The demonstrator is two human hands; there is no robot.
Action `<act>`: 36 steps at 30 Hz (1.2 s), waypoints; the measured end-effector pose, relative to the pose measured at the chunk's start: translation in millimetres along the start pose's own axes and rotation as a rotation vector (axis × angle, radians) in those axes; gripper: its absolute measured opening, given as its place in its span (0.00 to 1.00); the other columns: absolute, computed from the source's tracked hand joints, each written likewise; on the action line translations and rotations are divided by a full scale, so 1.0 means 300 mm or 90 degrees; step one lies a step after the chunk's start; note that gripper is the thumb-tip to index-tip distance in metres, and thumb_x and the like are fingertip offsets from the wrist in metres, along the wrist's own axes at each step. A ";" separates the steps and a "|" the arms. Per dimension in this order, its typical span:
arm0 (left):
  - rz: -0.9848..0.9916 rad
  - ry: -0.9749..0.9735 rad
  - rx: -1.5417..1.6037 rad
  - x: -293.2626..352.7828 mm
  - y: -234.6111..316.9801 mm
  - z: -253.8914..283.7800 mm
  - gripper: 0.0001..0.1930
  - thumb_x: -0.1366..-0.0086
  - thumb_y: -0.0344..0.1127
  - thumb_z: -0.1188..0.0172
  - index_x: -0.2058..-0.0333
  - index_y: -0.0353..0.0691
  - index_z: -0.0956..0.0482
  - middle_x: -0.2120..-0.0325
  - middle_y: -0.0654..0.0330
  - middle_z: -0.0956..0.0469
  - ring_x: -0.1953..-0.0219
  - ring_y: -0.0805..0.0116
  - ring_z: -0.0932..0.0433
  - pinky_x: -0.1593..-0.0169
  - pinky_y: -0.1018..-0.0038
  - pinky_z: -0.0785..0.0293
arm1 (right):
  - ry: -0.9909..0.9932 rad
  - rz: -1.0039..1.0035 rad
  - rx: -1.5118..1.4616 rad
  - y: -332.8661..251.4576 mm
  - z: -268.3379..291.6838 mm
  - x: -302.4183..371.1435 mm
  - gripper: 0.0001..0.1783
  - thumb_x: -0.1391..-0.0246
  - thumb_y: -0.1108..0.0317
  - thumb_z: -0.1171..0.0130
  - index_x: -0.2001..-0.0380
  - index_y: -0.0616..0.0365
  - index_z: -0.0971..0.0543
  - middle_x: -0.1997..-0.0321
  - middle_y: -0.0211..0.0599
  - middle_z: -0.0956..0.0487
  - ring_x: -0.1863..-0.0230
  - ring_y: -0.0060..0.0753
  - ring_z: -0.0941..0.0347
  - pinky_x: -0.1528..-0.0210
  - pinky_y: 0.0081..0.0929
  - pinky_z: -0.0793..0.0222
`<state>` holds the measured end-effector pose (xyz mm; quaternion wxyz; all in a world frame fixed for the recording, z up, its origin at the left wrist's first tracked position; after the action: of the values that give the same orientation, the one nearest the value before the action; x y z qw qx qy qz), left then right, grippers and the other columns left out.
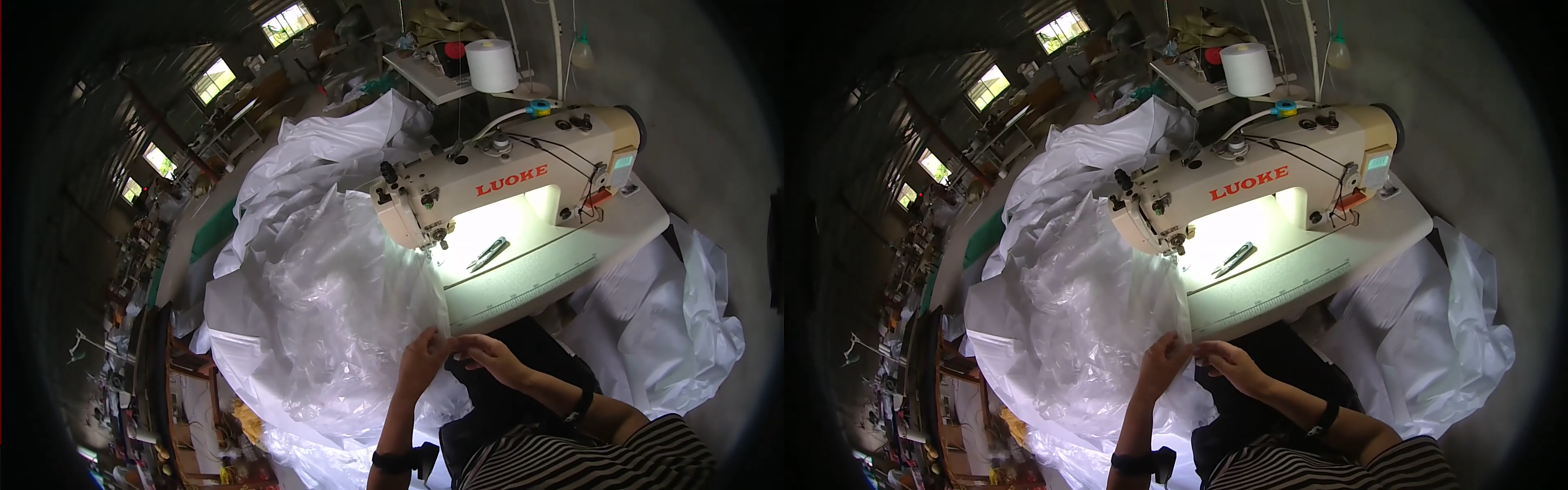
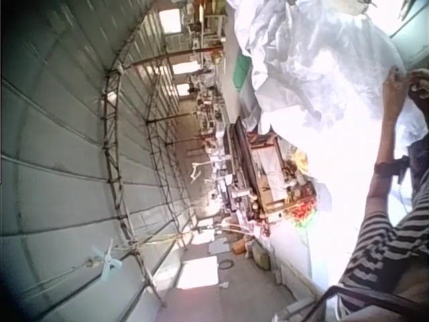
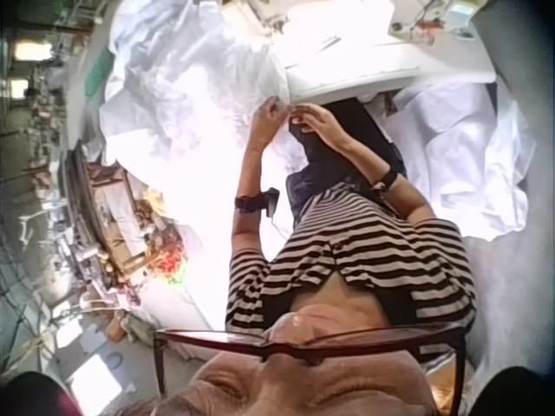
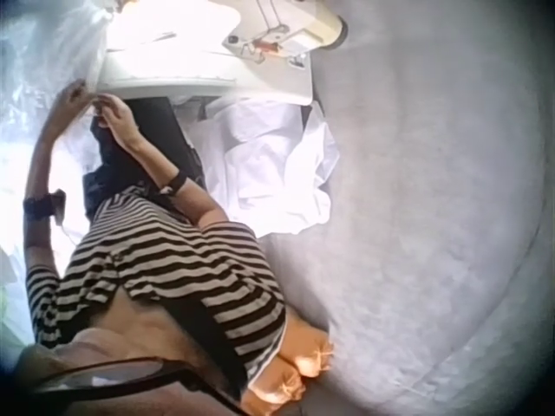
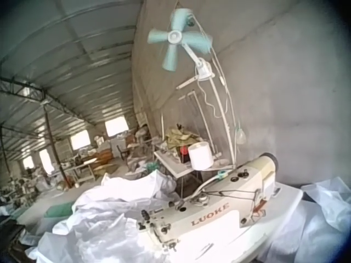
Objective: The person is using an industrial sewing machine to join together large sheets of white plastic material.
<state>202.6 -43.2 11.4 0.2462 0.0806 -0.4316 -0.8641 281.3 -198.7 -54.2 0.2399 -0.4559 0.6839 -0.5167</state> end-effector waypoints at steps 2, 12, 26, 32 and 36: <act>-0.010 0.020 -0.018 0.008 0.025 -0.006 0.16 0.37 0.43 0.39 0.59 0.35 0.21 0.71 0.46 0.20 0.66 0.53 0.19 0.61 0.66 0.26 | 0.003 -0.007 -0.032 -0.008 -0.007 0.005 0.21 0.32 0.67 0.54 0.37 0.57 0.33 0.42 0.32 0.25 0.43 0.25 0.28 0.46 0.24 0.29; -0.059 -0.052 -0.144 0.022 0.071 -0.015 0.17 0.35 0.44 0.46 0.70 0.34 0.23 0.74 0.44 0.23 0.67 0.46 0.21 0.61 0.57 0.27 | 0.136 0.453 0.856 -0.304 0.071 -0.026 0.23 0.48 0.75 0.43 0.47 0.55 0.24 0.48 0.36 0.22 0.44 0.40 0.26 0.43 0.37 0.30; -0.146 -0.207 -0.055 -0.030 0.041 -0.013 0.10 0.37 0.36 0.40 0.71 0.34 0.21 0.79 0.53 0.25 0.75 0.63 0.23 0.66 0.68 0.27 | 0.002 0.623 1.045 -0.256 0.033 -0.126 0.18 0.51 0.60 0.39 0.55 0.49 0.21 0.49 0.24 0.24 0.41 0.26 0.29 0.32 0.43 0.40; -0.302 0.103 -0.358 0.060 0.127 -0.006 0.11 0.47 0.35 0.35 0.64 0.41 0.21 0.69 0.59 0.22 0.68 0.57 0.20 0.64 0.63 0.26 | 0.039 0.654 0.915 -0.245 0.041 -0.111 0.05 0.51 0.67 0.43 0.69 0.51 0.23 0.64 0.26 0.22 0.62 0.28 0.22 0.52 0.26 0.26; -0.280 0.158 -0.512 0.058 0.098 -0.006 0.18 0.46 0.32 0.40 0.54 0.46 0.23 0.57 0.64 0.21 0.61 0.60 0.20 0.61 0.63 0.25 | 0.083 0.651 0.953 -0.230 0.031 -0.163 0.04 0.53 0.68 0.43 0.71 0.51 0.24 0.68 0.29 0.23 0.66 0.28 0.22 0.59 0.26 0.25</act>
<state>198.6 -68.0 34.7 0.1188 0.1712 -0.0029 -0.9780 337.7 -164.1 -0.7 0.6343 0.2084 0.3005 -0.6811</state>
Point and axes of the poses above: each hand's wrist, its own x-axis away from the middle knuckle, its own z-axis out of the back of the hand, y = z × x, the point moved 3 cm from there along -x, towards the middle knuckle
